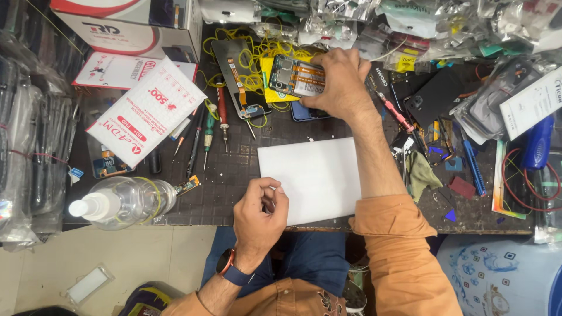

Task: The person works on a disassembled smartphone, using a metal spudger to pry and scrape adhesive from the phone's frame. They repeatedly scrape the edges and corners of the device while holding it on a white work mat. The person also briefly handles a small circuit board and a plastic screen protector package.

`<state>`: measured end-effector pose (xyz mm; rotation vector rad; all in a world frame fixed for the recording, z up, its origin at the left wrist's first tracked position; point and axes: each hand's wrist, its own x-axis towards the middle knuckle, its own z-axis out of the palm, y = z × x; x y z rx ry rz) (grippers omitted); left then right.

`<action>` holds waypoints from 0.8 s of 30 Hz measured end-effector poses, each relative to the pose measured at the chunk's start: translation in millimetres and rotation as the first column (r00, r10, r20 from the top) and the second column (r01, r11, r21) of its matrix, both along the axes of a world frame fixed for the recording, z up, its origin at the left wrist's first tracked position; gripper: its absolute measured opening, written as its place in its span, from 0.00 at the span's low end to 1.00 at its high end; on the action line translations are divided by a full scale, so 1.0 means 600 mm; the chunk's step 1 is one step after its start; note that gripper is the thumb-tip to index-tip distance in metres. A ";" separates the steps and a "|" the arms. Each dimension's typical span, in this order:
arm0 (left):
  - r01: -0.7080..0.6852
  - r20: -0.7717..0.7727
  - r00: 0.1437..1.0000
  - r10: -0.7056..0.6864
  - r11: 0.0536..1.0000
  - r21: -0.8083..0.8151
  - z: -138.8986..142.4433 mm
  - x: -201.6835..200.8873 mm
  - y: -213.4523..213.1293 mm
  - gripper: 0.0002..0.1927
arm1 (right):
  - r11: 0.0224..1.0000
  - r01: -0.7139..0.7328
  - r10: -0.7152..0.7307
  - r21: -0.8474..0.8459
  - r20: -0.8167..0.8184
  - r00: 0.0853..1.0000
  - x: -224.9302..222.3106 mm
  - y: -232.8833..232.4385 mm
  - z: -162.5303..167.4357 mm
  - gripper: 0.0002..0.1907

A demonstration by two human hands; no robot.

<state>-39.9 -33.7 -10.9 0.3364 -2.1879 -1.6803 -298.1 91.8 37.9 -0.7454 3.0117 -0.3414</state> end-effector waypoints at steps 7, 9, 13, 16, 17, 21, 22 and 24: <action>-0.032 -0.031 0.999 0.033 0.999 0.039 -0.001 -0.002 0.003 0.06 | 0.958 -0.080 0.015 -0.277 -0.230 0.973 0.016 0.028 0.034 0.39; -0.044 -0.020 0.999 0.045 0.997 0.060 -0.002 -0.002 0.003 0.06 | 0.866 -0.133 0.018 -0.483 -0.236 0.972 0.026 0.041 0.044 0.36; -0.057 -0.041 0.997 0.058 0.998 0.041 -0.003 -0.001 0.002 0.06 | 0.345 0.127 0.187 -0.930 0.201 0.962 0.077 0.056 0.059 0.36; -0.071 -0.055 0.996 0.074 0.996 0.056 -0.008 -0.001 0.003 0.08 | 0.053 0.368 0.397 -0.928 0.358 0.845 0.145 0.071 0.073 0.39; -0.074 -0.055 0.995 0.078 0.995 0.067 -0.010 0.000 0.003 0.08 | -0.017 0.450 0.452 -0.893 0.395 0.800 0.168 0.072 0.075 0.39; -0.083 -0.053 0.994 0.094 0.980 0.180 -0.015 -0.003 0.004 0.11 | -0.132 0.607 0.541 -0.783 0.456 0.706 0.248 0.071 0.078 0.39; -0.084 -0.050 0.994 0.097 0.973 0.214 -0.014 -0.004 0.004 0.12 | -0.151 0.640 0.565 -0.753 0.465 0.681 0.263 0.070 0.077 0.39; -0.061 -0.099 0.991 0.089 0.966 0.252 -0.007 -0.003 0.003 0.14 | -0.185 0.704 0.616 -0.686 0.477 0.627 0.290 0.071 0.071 0.39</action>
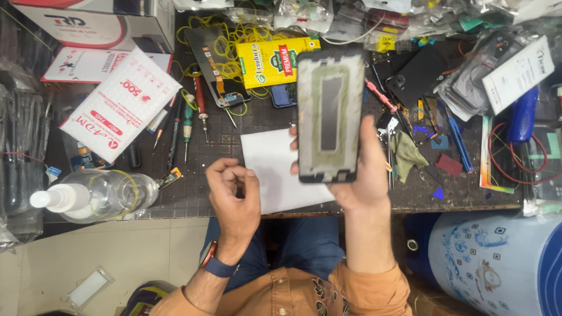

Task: The person works on a disassembled smartphone, using a metal spudger to pry and scrape adhesive from the phone's frame. They repeatedly scrape the edges and corners of the device while holding it on a white work mat. The person also briefly handles a small circuit board and a plastic screen protector package.

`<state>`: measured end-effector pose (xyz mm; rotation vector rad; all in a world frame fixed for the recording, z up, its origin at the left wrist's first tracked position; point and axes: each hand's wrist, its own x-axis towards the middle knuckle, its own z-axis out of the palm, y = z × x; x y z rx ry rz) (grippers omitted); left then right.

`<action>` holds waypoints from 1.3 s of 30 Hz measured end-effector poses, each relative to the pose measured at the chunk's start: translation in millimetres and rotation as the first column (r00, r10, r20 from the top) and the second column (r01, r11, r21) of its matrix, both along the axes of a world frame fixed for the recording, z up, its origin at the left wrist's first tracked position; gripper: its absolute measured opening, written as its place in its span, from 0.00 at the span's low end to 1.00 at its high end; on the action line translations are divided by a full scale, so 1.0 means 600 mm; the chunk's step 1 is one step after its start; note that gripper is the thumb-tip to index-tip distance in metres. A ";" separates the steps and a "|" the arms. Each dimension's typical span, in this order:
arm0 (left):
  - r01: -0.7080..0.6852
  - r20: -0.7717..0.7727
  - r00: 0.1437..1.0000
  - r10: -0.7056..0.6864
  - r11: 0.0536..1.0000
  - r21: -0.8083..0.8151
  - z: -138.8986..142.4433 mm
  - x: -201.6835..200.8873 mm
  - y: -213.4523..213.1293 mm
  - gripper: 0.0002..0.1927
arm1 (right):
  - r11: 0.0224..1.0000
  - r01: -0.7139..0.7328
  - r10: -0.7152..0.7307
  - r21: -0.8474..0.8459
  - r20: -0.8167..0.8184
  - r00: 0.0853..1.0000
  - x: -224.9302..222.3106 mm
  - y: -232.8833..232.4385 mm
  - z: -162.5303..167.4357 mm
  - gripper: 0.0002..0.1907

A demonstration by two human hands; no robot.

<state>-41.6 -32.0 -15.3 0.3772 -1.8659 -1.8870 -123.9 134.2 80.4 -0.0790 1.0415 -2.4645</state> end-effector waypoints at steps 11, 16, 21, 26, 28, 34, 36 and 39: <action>0.406 -0.090 0.914 -0.396 0.875 0.263 0.059 0.030 0.014 0.11 | 0.878 0.196 -0.209 0.436 -0.019 0.978 0.108 0.004 -0.110 0.34; 0.370 0.122 0.905 -0.406 0.897 0.241 0.064 0.009 0.023 0.08 | 0.622 0.299 -0.145 0.724 -0.268 0.952 0.132 0.008 -0.116 0.38; 0.418 0.139 0.876 -0.462 0.871 0.257 0.063 -0.013 0.022 0.08 | 0.546 0.416 -0.034 0.727 -0.477 0.878 0.140 0.024 -0.109 0.39; 0.383 0.202 0.883 -0.424 0.899 0.212 0.058 -0.028 0.019 0.09 | 0.482 0.328 -0.105 0.812 -0.319 0.942 0.134 0.064 -0.098 0.33; 0.349 0.269 0.886 -0.377 0.926 0.146 0.056 -0.034 0.018 0.09 | 0.399 0.365 -0.132 0.841 -0.341 0.931 0.134 0.080 -0.092 0.26; 0.347 0.394 0.863 -0.316 0.938 -0.008 0.052 -0.046 0.015 0.10 | 0.157 0.489 -0.257 0.858 -0.442 0.859 0.118 0.119 -0.091 0.13; 0.354 0.401 0.863 -0.307 0.934 -0.046 0.050 -0.049 0.016 0.10 | 0.153 0.573 -0.296 0.805 -0.516 0.804 0.111 0.131 -0.096 0.11; 0.346 0.432 0.860 -0.271 0.932 -0.103 0.047 -0.049 0.018 0.10 | -0.115 0.555 -0.265 0.824 -0.564 0.782 0.112 0.154 -0.098 0.08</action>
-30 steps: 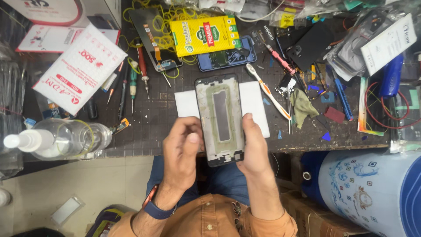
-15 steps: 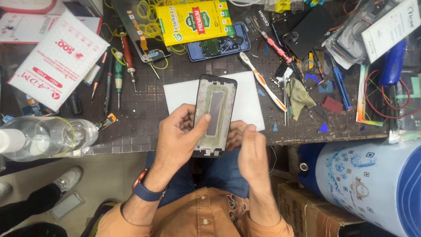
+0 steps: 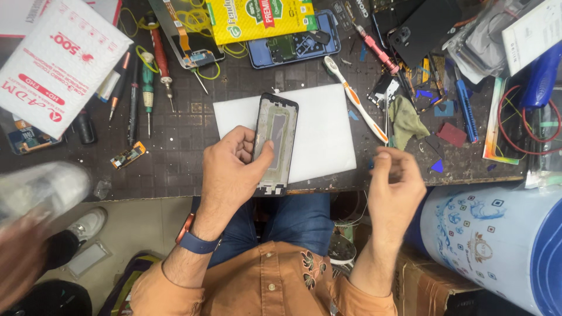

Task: The person works on a disassembled smartphone, using a metal spudger to pry and scrape adhesive from the phone's frame. They repeatedly scrape the edges and corners of the device while holding it on a white work mat. The person also briefly handles a small circuit board and a plastic screen protector package.

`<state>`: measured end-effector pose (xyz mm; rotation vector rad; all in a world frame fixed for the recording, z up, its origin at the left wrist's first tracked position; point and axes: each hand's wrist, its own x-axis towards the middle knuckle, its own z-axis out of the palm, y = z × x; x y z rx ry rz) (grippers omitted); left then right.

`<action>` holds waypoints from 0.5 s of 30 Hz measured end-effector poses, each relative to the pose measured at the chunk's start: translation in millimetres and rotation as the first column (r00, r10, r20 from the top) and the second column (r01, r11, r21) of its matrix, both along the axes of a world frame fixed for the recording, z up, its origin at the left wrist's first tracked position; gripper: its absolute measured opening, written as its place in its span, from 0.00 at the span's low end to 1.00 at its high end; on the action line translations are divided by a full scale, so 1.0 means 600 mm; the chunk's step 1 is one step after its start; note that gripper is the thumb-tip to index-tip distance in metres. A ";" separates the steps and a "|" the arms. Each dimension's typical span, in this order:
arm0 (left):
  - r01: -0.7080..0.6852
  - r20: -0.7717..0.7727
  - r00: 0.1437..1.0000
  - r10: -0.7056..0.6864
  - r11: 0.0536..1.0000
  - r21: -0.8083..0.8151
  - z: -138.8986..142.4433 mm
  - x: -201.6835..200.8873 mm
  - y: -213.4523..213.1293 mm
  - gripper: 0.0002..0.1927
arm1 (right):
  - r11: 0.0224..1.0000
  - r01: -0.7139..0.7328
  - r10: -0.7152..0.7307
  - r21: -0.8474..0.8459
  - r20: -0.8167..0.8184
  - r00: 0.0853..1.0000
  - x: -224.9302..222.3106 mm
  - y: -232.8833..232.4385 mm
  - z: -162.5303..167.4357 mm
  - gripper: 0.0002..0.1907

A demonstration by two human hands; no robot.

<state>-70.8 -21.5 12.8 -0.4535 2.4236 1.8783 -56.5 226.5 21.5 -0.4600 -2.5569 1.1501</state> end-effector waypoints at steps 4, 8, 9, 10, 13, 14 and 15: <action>-0.007 0.000 1.000 0.007 0.998 -0.063 -0.001 -0.002 0.002 0.11 | 0.956 0.000 0.037 0.294 -0.119 0.992 -0.003 0.022 -0.005 0.07; 0.013 0.006 1.000 -0.013 0.997 -0.070 0.001 -0.006 0.000 0.11 | 0.914 0.027 -0.014 0.405 -0.037 0.999 -0.016 0.031 -0.013 0.08; 0.024 0.013 1.000 -0.023 0.997 -0.079 0.002 -0.007 -0.002 0.11 | 0.910 0.028 -0.029 0.414 -0.003 1.000 -0.018 0.032 -0.014 0.08; 0.034 0.020 0.999 -0.032 0.996 -0.088 0.003 -0.008 -0.004 0.11 | 0.910 0.037 -0.047 0.413 0.013 0.999 -0.019 0.033 -0.014 0.07; 0.074 0.029 0.997 -0.071 0.993 -0.091 0.003 -0.009 -0.009 0.12 | 0.907 0.046 -0.076 0.420 0.055 0.996 -0.019 0.031 -0.012 0.06; 0.092 0.026 0.996 -0.090 0.992 -0.088 0.002 -0.009 -0.010 0.12 | 0.902 0.044 -0.075 0.429 0.056 0.996 -0.019 0.029 -0.011 0.06; 0.088 0.023 0.996 -0.086 0.991 -0.097 0.001 -0.008 -0.010 0.12 | 0.898 0.044 -0.076 0.438 0.057 0.996 -0.020 0.028 -0.010 0.06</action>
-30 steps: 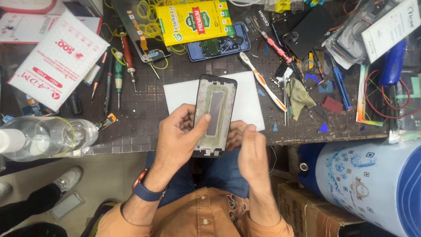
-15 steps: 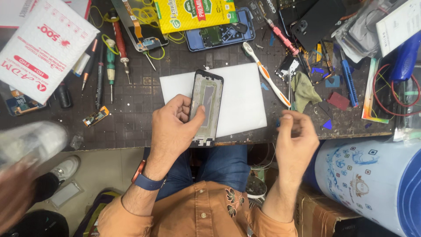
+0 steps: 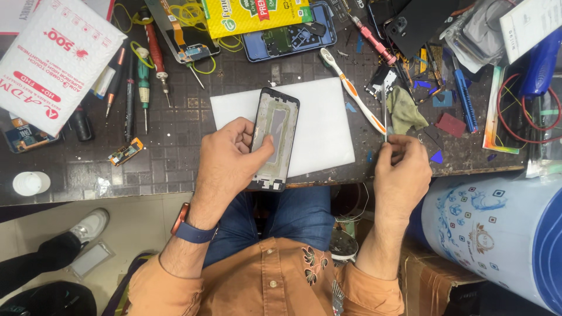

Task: The person works on a disassembled smartphone, using a metal spudger to pry and scrape adhesive from the phone's frame. They repeatedly scrape the edges and corners of the device while holding it on a white work mat. The person also briefly handles a small circuit board and a plastic screen protector package.

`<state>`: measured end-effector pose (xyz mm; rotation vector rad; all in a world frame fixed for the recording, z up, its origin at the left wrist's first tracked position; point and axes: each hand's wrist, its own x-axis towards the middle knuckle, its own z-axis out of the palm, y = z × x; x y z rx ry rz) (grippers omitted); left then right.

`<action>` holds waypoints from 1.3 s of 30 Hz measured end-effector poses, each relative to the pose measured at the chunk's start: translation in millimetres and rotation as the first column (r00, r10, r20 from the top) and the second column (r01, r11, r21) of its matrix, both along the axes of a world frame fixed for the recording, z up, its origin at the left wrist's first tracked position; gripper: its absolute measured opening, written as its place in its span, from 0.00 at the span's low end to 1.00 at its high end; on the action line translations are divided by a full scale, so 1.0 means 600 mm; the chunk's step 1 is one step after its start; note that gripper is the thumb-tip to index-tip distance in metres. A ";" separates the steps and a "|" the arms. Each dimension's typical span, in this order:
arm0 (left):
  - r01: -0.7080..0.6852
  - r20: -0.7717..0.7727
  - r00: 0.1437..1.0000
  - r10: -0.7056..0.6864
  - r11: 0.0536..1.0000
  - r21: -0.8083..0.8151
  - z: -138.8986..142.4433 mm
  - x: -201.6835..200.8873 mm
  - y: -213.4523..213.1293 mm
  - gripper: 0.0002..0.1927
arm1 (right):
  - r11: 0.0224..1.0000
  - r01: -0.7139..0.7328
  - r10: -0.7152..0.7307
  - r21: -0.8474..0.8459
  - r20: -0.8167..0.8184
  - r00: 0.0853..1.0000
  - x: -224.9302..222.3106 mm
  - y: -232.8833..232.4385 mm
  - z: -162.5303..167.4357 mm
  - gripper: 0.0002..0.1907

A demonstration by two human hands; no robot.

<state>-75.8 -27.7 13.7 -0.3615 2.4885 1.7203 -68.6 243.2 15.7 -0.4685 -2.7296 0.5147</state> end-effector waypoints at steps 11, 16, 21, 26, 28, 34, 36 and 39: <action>-0.052 -0.037 0.998 0.052 0.999 -0.013 -0.004 0.006 0.009 0.11 | 0.999 -0.040 0.038 0.024 0.109 0.993 -0.022 0.002 0.007 0.07; -0.061 -0.038 0.997 0.061 0.998 -0.021 -0.006 0.009 0.009 0.11 | 0.990 -0.066 0.043 0.126 0.173 0.984 -0.023 0.015 -0.007 0.08; -0.051 -0.056 0.997 0.051 0.999 0.001 -0.011 0.007 0.006 0.11 | 0.987 -0.050 0.010 0.156 0.249 0.968 -0.024 0.036 -0.023 0.14; -0.048 -0.035 0.998 0.048 0.999 -0.001 -0.012 0.007 0.005 0.12 | 0.988 -0.078 0.059 0.131 0.139 0.989 -0.013 0.045 -0.012 0.14; -0.046 -0.031 0.998 0.046 0.999 0.017 -0.011 0.007 0.004 0.12 | 0.987 -0.073 0.056 0.145 0.118 0.991 -0.003 0.041 0.003 0.12; -0.046 -0.030 0.998 0.047 0.999 0.009 -0.009 0.005 0.005 0.11 | 0.924 0.035 0.062 -0.380 0.240 0.969 0.010 -0.005 0.026 0.12; -0.050 -0.022 0.998 0.050 0.999 -0.004 -0.008 0.005 0.006 0.12 | 0.650 -0.151 0.232 -0.745 0.004 0.973 0.012 -0.036 0.012 0.12; -0.050 -0.015 0.999 0.050 0.999 0.007 -0.008 0.005 0.009 0.12 | 0.458 -0.405 0.401 -0.792 -0.223 0.889 -0.005 -0.084 -0.023 0.12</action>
